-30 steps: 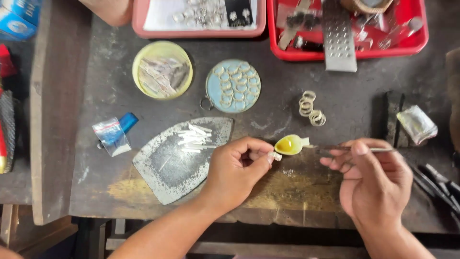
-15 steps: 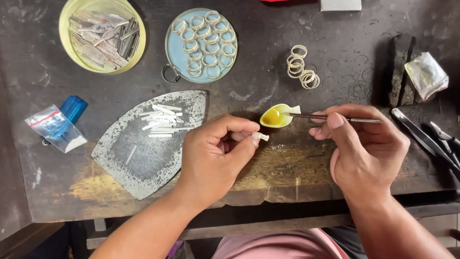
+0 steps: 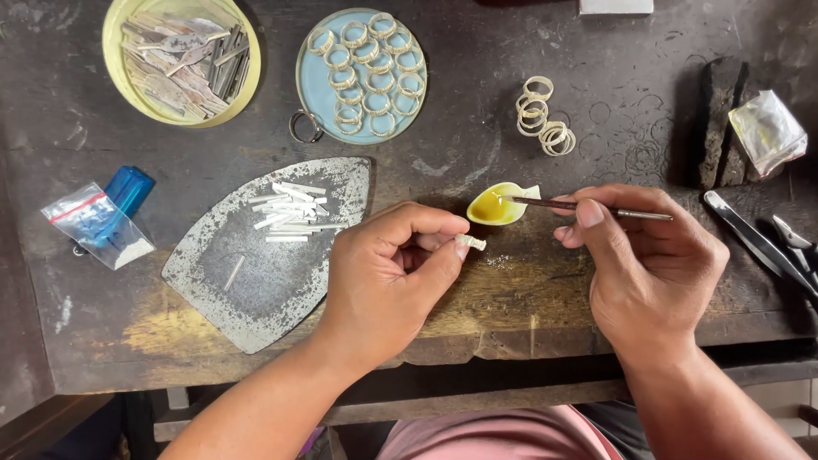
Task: Applying yellow resin to a small jewelry component using a precision applicator tool at a workbench.
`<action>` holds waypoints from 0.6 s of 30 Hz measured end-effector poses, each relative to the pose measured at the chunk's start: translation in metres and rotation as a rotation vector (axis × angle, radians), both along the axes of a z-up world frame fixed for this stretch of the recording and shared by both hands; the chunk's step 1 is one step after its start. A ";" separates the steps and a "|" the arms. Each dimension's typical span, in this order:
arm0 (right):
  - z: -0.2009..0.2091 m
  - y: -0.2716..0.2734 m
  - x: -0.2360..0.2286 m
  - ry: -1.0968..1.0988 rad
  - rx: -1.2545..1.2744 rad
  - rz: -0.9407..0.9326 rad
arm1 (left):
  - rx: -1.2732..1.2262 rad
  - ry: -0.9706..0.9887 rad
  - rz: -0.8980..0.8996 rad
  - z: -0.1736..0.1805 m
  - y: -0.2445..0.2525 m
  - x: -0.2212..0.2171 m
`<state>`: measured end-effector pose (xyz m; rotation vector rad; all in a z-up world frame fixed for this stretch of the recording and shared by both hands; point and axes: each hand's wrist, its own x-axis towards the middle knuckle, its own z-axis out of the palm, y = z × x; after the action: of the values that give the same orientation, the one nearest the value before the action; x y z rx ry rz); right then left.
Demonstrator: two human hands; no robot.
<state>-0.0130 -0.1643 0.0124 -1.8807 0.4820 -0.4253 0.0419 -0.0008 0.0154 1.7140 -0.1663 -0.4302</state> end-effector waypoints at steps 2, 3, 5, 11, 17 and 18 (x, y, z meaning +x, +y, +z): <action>0.000 0.000 0.000 0.000 0.013 -0.006 | 0.000 0.004 0.003 0.000 0.000 -0.001; 0.000 0.000 0.000 -0.003 0.024 -0.013 | -0.002 0.004 0.004 0.000 0.000 0.000; -0.001 -0.001 -0.001 -0.005 0.027 -0.010 | 0.004 -0.003 0.000 0.000 0.000 0.000; -0.001 -0.002 0.002 -0.032 0.053 -0.012 | -0.015 -0.005 0.004 -0.002 0.000 -0.001; -0.003 -0.006 0.002 -0.109 0.134 0.039 | 0.008 0.009 -0.005 -0.003 0.000 0.000; -0.003 -0.006 0.001 -0.117 0.145 0.060 | 0.013 0.010 -0.012 -0.004 0.000 0.000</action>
<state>-0.0120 -0.1708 0.0096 -1.7153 0.3670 -0.4462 0.0417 -0.0003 0.0117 1.7245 -0.1673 -0.4496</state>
